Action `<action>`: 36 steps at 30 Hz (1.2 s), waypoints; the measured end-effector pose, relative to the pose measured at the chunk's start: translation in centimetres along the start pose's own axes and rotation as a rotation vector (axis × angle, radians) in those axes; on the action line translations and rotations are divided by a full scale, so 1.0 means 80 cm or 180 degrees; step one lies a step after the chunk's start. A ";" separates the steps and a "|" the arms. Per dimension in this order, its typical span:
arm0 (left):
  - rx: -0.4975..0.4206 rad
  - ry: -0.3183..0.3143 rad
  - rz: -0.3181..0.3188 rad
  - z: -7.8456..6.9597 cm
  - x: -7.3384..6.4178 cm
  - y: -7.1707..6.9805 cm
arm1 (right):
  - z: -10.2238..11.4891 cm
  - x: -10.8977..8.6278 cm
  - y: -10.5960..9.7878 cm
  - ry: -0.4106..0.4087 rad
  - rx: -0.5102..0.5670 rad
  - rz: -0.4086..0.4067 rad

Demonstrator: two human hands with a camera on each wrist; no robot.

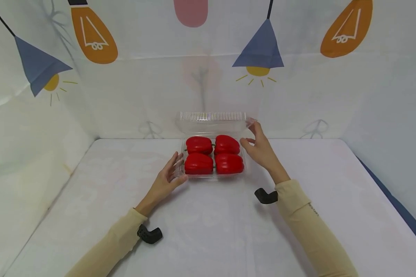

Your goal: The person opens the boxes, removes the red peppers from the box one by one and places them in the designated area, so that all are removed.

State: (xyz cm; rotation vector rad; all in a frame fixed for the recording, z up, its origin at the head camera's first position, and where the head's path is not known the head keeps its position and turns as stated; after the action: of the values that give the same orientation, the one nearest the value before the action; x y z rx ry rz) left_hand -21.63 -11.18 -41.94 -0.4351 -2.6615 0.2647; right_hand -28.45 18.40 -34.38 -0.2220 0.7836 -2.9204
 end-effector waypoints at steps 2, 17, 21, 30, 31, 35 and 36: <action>0.0004 0.0004 0.0001 0.000 0.000 0.000 | -0.005 0.003 0.001 0.0120 -0.0031 0.0036; 0.0085 -0.0084 0.0034 0.001 -0.001 0.001 | -0.002 0.024 -0.001 0.0461 0.0327 0.0237; 0.0058 -0.0042 0.0028 0.002 0.000 0.002 | -0.012 0.032 0.000 0.0552 0.0426 0.0305; 0.0099 -0.0075 0.0036 0.002 0.001 0.001 | -0.015 0.042 0.003 0.0747 0.0279 0.0361; 0.0110 -0.0081 0.0036 0.002 0.001 0.001 | -0.016 0.043 0.003 0.0746 0.0266 0.0364; 0.0132 -0.0093 0.0030 0.002 0.001 0.000 | -0.020 0.048 0.006 0.0745 0.0196 0.0333; 0.0138 -0.0096 0.0027 0.002 0.001 0.000 | -0.022 0.050 0.006 0.0749 0.0163 0.0318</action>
State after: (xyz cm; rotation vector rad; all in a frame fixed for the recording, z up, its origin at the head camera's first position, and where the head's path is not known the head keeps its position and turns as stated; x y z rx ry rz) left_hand -21.76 -11.18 -42.08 -0.4319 -2.6783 0.3335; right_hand -32.62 18.25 -35.67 0.1638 0.7249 -2.9002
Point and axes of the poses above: each hand's wrist, its own x-axis towards the middle knuckle, its own y-axis out of the palm, z = x × y, the point moved 4 cm from there along x, towards the middle knuckle, and after that the axes turned 15 degrees about y, right-handed, at the moved point
